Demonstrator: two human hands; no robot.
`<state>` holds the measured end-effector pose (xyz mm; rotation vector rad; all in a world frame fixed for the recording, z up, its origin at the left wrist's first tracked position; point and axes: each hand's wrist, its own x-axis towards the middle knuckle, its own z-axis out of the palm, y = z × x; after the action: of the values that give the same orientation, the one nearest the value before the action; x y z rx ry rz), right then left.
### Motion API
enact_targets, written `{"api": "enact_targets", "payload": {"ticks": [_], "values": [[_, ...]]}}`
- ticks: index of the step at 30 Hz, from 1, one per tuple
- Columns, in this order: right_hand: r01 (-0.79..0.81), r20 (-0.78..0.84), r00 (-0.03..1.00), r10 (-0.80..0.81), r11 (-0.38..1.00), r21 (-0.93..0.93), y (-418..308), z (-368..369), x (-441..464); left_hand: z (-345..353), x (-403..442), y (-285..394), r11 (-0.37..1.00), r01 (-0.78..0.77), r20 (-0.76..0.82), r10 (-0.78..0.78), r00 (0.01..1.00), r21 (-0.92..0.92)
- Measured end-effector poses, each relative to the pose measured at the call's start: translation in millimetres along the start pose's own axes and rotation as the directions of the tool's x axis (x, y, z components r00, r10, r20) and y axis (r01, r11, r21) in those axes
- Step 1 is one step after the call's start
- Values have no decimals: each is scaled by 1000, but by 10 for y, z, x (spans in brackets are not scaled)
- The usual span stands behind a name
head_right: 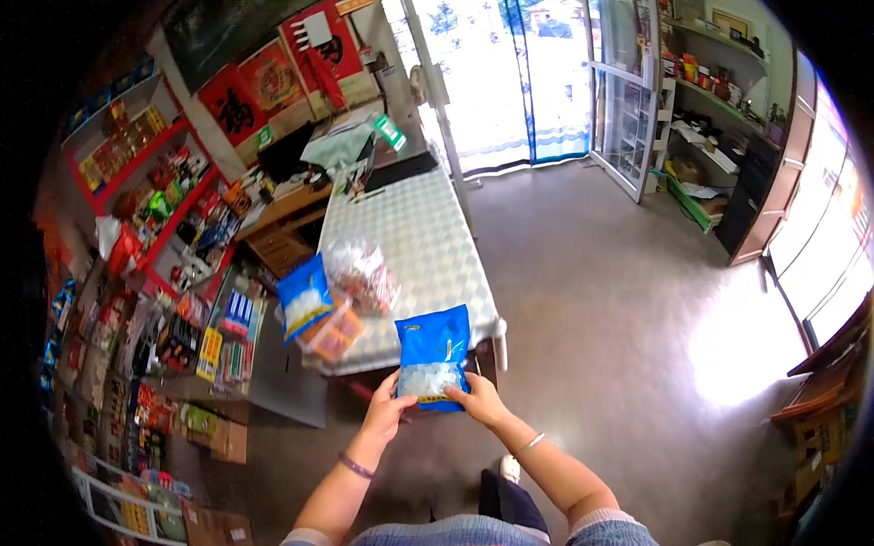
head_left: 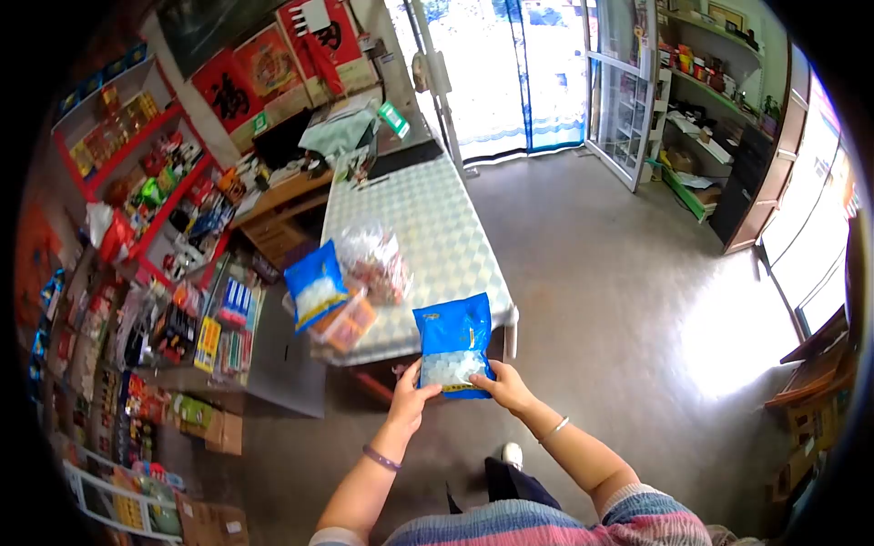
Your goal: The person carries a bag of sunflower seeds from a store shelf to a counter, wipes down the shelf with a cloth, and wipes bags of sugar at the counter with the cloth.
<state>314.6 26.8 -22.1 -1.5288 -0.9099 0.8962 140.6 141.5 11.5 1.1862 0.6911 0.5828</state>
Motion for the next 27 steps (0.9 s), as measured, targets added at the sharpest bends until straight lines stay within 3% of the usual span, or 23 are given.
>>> {"api": "enact_targets", "payload": {"ticks": [5, 6, 9, 10, 13, 15, 18, 20, 21, 23, 25, 27], "values": [[58, -90, 992, -84, 963, -264, 141, -268, 1066, 58, 1179, -104, 985, -26, -121, 47, 992, 172], [38, -100, 993, -70, 958, -285, 105, -271, 1205, -5, 1365, -174, 962, -90, -138, 129, 982, 258], [-12, -172, 983, -57, 927, -374, 242, -175, 1578, -143, 1608, -252, 664, -44, -158, 242, 957, 746], [-58, -160, 987, -5, 920, -387, 265, -166, 1595, -183, 1621, -258, 592, -100, -115, 314, 942, 800], [-39, -211, 974, -82, 858, -513, 257, -101, 1565, -287, 1488, -376, 344, -281, 79, 499, 863, 896], [-75, -275, 957, -97, 830, -553, 113, -114, 1318, -259, 1253, -386, 353, -344, 92, 569, 817, 870], [-53, -432, 872, -228, 835, -547, 306, 60, 686, -389, 604, -364, 386, -431, 202, 508, 837, 816], [-133, -430, 899, -86, 880, -455, 264, 17, 46, -476, 257, -496, 401, -509, 275, 511, 815, 762], [-116, -495, 857, -142, 884, -454, 531, 80, -314, -526, 54, -565, 403, -550, 306, 526, 793, 732], [-323, -558, 827, 71, 873, -367, 833, 224, -1280, -760, -288, -869, 521, -532, 309, 456, 835, 667], [-506, -714, 677, 177, 817, -277, 1404, 257, -2348, -723, -600, -1144, 681, -415, 300, 288, 909, 603], [-758, -666, 536, 519, 643, -109, 1452, 595, -3535, -873, -1095, -1323, 693, -390, 353, 204, 913, 606]]}}
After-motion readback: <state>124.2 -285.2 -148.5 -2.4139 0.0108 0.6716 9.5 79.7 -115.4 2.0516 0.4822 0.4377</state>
